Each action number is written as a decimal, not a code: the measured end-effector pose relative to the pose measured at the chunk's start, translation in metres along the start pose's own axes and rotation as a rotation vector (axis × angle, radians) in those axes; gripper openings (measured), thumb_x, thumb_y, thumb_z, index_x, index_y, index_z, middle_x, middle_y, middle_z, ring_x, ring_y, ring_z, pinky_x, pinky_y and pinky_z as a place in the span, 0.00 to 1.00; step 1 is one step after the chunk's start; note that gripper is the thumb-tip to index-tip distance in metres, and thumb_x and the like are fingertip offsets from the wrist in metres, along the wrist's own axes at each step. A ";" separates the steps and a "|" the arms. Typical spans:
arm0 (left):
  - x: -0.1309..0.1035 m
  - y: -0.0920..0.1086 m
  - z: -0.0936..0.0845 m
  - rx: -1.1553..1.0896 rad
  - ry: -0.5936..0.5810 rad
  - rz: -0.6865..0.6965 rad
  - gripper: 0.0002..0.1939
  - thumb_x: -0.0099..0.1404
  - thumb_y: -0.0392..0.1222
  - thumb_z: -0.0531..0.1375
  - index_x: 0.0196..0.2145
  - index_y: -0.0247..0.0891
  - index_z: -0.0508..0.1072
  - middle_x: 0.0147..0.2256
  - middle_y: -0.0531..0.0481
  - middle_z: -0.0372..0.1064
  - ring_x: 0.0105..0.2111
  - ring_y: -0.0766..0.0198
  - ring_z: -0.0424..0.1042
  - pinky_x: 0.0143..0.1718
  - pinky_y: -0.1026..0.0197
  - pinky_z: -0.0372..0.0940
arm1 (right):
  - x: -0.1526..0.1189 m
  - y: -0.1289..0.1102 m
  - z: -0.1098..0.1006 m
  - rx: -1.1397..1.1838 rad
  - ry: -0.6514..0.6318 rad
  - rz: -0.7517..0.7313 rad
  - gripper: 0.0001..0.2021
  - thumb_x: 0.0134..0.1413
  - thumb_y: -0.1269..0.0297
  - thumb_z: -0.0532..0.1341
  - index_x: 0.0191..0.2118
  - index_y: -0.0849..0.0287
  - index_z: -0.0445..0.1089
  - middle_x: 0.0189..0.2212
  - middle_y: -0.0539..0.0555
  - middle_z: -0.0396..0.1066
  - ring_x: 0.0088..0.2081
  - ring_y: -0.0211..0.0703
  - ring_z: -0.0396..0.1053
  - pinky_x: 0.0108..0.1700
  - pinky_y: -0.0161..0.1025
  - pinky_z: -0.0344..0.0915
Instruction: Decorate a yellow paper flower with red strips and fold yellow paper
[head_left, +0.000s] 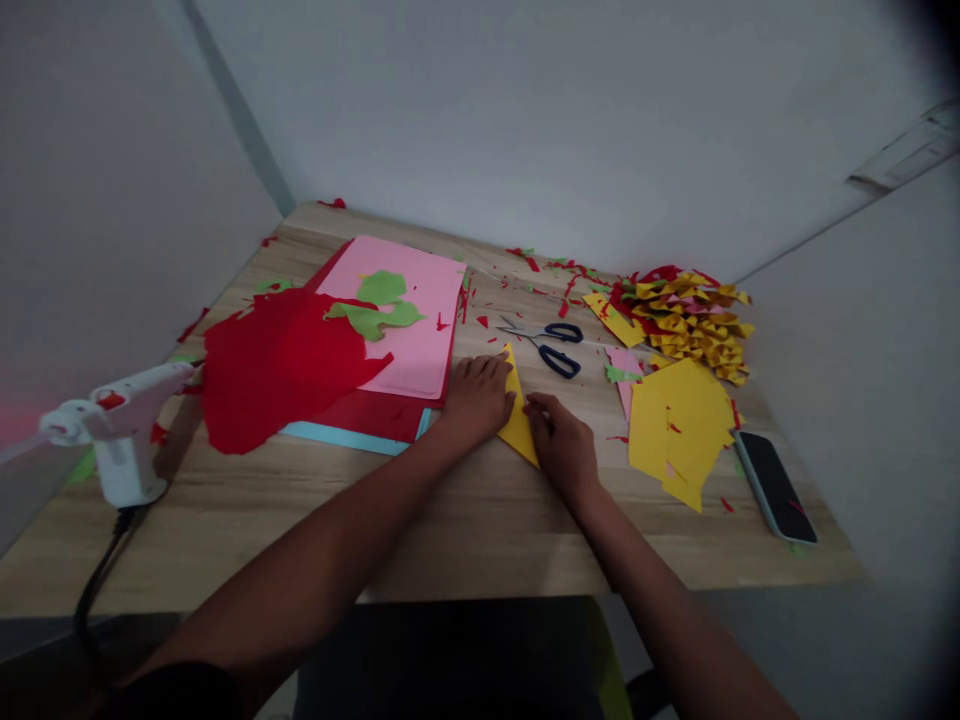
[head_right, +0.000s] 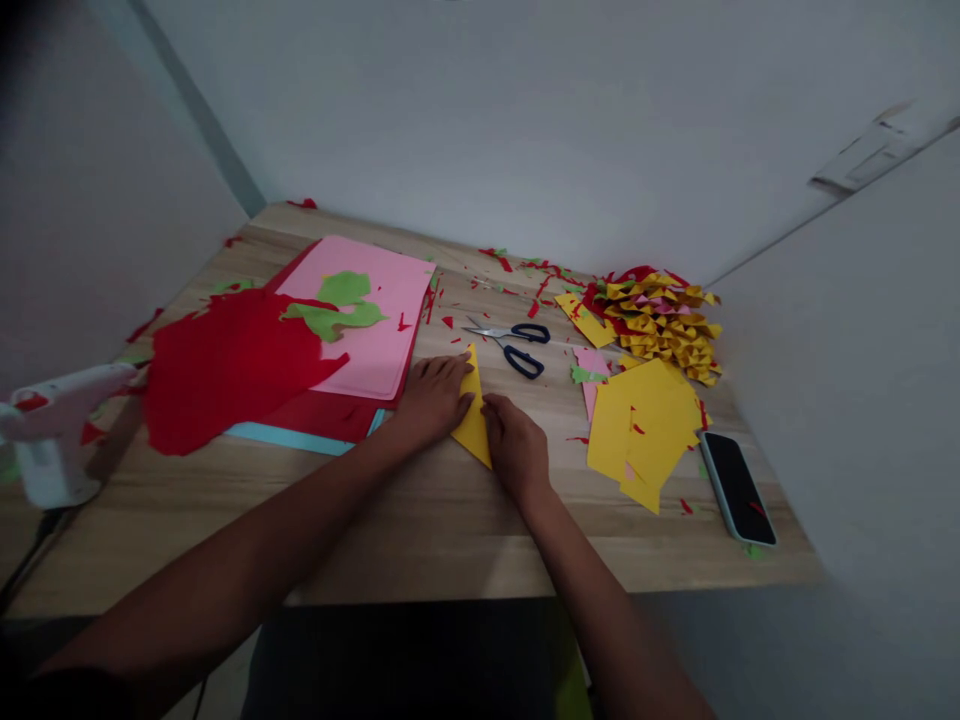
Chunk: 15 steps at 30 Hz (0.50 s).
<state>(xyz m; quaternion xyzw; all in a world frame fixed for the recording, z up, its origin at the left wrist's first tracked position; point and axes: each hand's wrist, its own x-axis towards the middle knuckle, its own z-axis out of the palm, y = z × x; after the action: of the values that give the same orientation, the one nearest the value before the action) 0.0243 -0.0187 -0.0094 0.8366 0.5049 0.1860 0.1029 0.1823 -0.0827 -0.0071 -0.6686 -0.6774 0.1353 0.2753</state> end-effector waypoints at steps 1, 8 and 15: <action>0.000 0.000 0.000 -0.004 0.002 0.000 0.20 0.68 0.41 0.54 0.56 0.35 0.68 0.63 0.44 0.64 0.60 0.50 0.62 0.60 0.45 0.55 | -0.007 0.001 -0.002 0.007 -0.001 0.002 0.12 0.65 0.60 0.55 0.48 0.52 0.74 0.41 0.52 0.80 0.38 0.46 0.79 0.42 0.42 0.72; 0.001 0.000 0.001 -0.027 -0.010 -0.018 0.20 0.67 0.42 0.55 0.56 0.38 0.67 0.64 0.45 0.63 0.61 0.51 0.61 0.62 0.45 0.54 | -0.060 0.015 -0.015 -0.014 0.018 -0.140 0.13 0.67 0.62 0.54 0.49 0.50 0.74 0.44 0.53 0.80 0.41 0.46 0.79 0.44 0.44 0.76; 0.004 0.002 -0.003 -0.057 -0.047 -0.042 0.19 0.66 0.41 0.56 0.54 0.39 0.68 0.63 0.45 0.63 0.62 0.48 0.60 0.62 0.42 0.54 | -0.078 0.022 -0.026 -0.008 0.021 -0.356 0.15 0.63 0.71 0.56 0.52 0.51 0.70 0.40 0.53 0.79 0.39 0.46 0.77 0.39 0.44 0.75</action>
<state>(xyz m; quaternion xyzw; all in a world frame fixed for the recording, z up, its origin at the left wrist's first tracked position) 0.0262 -0.0163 -0.0048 0.8267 0.5142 0.1785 0.1423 0.2116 -0.1620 -0.0131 -0.5406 -0.7828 0.0748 0.2991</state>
